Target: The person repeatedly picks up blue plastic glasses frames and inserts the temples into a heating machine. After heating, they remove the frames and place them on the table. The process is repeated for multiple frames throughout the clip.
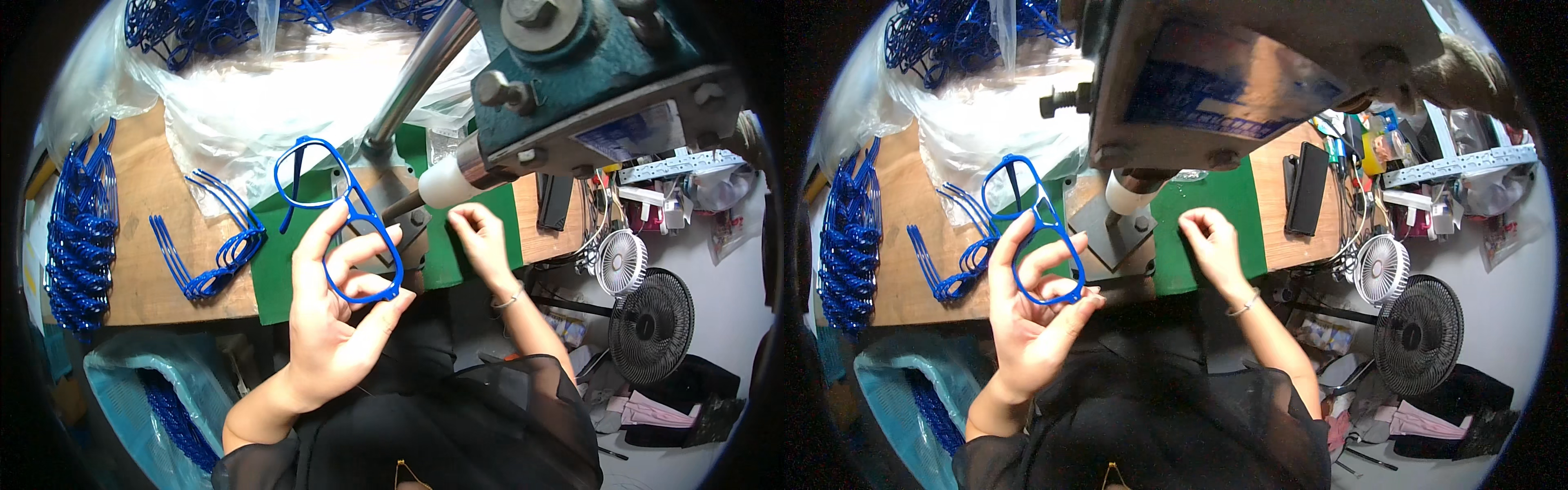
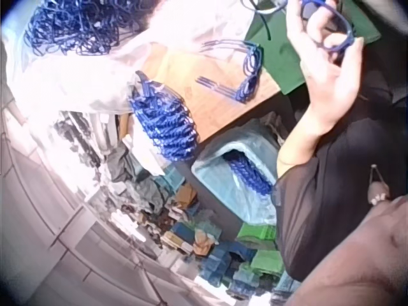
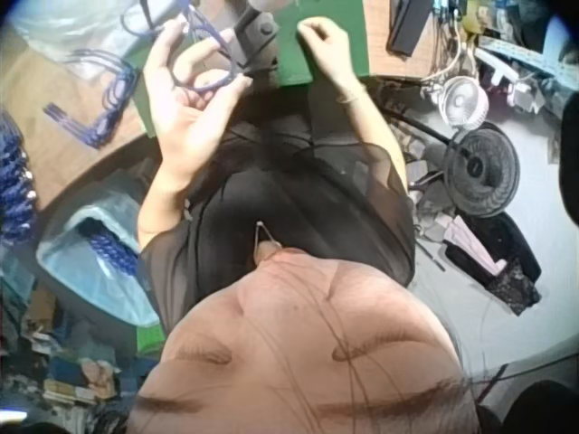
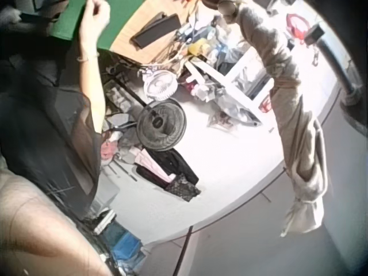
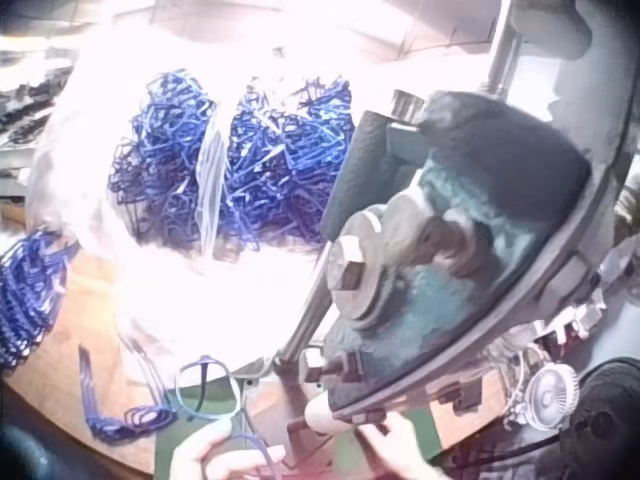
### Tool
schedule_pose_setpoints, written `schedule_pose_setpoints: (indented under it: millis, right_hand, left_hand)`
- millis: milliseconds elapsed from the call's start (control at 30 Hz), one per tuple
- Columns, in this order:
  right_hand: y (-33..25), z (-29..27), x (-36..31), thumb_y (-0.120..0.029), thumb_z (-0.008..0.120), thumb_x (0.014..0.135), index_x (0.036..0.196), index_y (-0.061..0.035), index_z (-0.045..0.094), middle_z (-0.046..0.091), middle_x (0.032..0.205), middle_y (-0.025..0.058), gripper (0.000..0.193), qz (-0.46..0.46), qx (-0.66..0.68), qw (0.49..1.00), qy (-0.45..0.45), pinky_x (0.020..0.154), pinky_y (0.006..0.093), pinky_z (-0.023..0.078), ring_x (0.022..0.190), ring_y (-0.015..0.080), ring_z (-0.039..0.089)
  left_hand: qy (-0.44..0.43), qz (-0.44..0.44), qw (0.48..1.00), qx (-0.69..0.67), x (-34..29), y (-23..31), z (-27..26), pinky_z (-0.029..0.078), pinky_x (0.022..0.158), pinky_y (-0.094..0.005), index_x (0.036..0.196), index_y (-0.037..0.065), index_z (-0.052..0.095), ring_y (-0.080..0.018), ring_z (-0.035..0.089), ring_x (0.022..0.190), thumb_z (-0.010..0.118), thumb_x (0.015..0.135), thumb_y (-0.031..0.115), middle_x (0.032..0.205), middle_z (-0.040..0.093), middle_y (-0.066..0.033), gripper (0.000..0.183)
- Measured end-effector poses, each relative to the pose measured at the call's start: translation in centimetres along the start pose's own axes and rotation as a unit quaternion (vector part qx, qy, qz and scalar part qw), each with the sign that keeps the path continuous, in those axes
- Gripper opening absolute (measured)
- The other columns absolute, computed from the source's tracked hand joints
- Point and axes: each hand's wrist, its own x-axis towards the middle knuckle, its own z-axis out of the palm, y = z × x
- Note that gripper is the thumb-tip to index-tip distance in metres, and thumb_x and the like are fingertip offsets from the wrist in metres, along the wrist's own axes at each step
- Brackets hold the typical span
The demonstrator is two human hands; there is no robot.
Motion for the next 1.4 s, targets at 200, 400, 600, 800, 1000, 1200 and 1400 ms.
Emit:
schedule_pose_setpoints:
  millis: [200,400,600,800,1000,1200,1400]
  right_hand:
    - [-0.3,2.1,-0.1,-0.010,0.066,0.072,0.078,-0.0053,0.062,0.055,0.071,0.0047,0.009,-0.152,-0.145,0.977,0.044,0.063,0.0280,0.042,0.068,0.0172,0.050]
    - [-1.0,2.3,0.8,-0.011,0.065,0.072,0.075,-0.0057,0.060,0.052,0.069,0.0060,0.008,-0.203,-0.253,0.945,0.028,0.063,0.0313,0.040,0.069,0.0210,0.048]
    - [-8.5,0.5,-1.6,-0.005,0.056,0.082,0.083,-0.0013,0.052,0.049,0.074,0.0015,0.005,-0.067,0.054,0.992,-0.092,0.062,0.0205,0.040,0.067,0.0072,0.046]
    - [-13.9,0.9,-4.2,-0.001,0.062,0.076,0.081,-0.0043,0.053,0.054,0.078,0.0044,0.011,-0.172,0.117,0.951,-0.228,0.062,0.0233,0.041,0.069,0.0137,0.050]
    - [-13.6,0.9,-3.3,-0.002,0.065,0.074,0.080,-0.0053,0.059,0.055,0.078,0.0037,0.009,-0.223,0.112,0.931,-0.267,0.063,0.0252,0.041,0.071,0.0160,0.049]
    - [-14.6,0.0,-2.4,-0.005,0.070,0.068,0.078,-0.0078,0.064,0.055,0.074,0.0022,0.011,-0.269,0.041,0.915,-0.298,0.062,0.0259,0.040,0.070,0.0164,0.049]
    - [-14.4,0.1,-2.6,-0.006,0.072,0.066,0.078,-0.0075,0.065,0.054,0.074,0.0028,0.014,-0.230,0.081,0.922,-0.300,0.060,0.0255,0.039,0.069,0.0156,0.049]
  left_hand:
    - [-0.003,0.001,1.000,0.023,-0.4,-0.9,-0.1,0.048,0.074,-0.0222,0.134,0.006,0.011,-0.0109,0.059,0.080,0.059,0.072,-0.013,0.118,0.047,-0.0209,0.081]
    - [-0.015,-0.003,1.000,-0.006,-0.6,-1.2,0.7,0.048,0.075,-0.0223,0.134,0.006,0.012,-0.0107,0.059,0.081,0.059,0.072,-0.014,0.119,0.046,-0.0210,0.080]
    - [-0.013,-0.008,1.000,-0.006,-0.8,-1.0,0.8,0.045,0.075,-0.0224,0.133,0.000,0.014,-0.0122,0.059,0.081,0.058,0.072,-0.012,0.116,0.049,-0.0208,0.076]
    - [-0.049,-0.011,0.998,-0.024,-0.9,-1.1,1.0,0.046,0.077,-0.0223,0.135,0.006,0.010,-0.0133,0.058,0.090,0.056,0.072,-0.014,0.122,0.045,-0.0197,0.080]
    - [-0.063,-0.034,0.997,-0.026,-1.0,-0.9,0.5,0.046,0.078,-0.0241,0.135,0.005,0.010,-0.0149,0.058,0.089,0.055,0.073,-0.013,0.122,0.045,-0.0207,0.079]
    - [-0.087,-0.041,0.995,-0.005,-1.0,-0.7,0.3,0.046,0.080,-0.0256,0.135,0.004,0.010,-0.0160,0.058,0.091,0.054,0.073,-0.013,0.121,0.045,-0.0203,0.078]
    - [-0.101,-0.038,0.994,-0.013,-0.9,-0.8,0.2,0.047,0.080,-0.0262,0.135,0.004,0.009,-0.0175,0.058,0.093,0.055,0.073,-0.013,0.121,0.045,-0.0201,0.079]
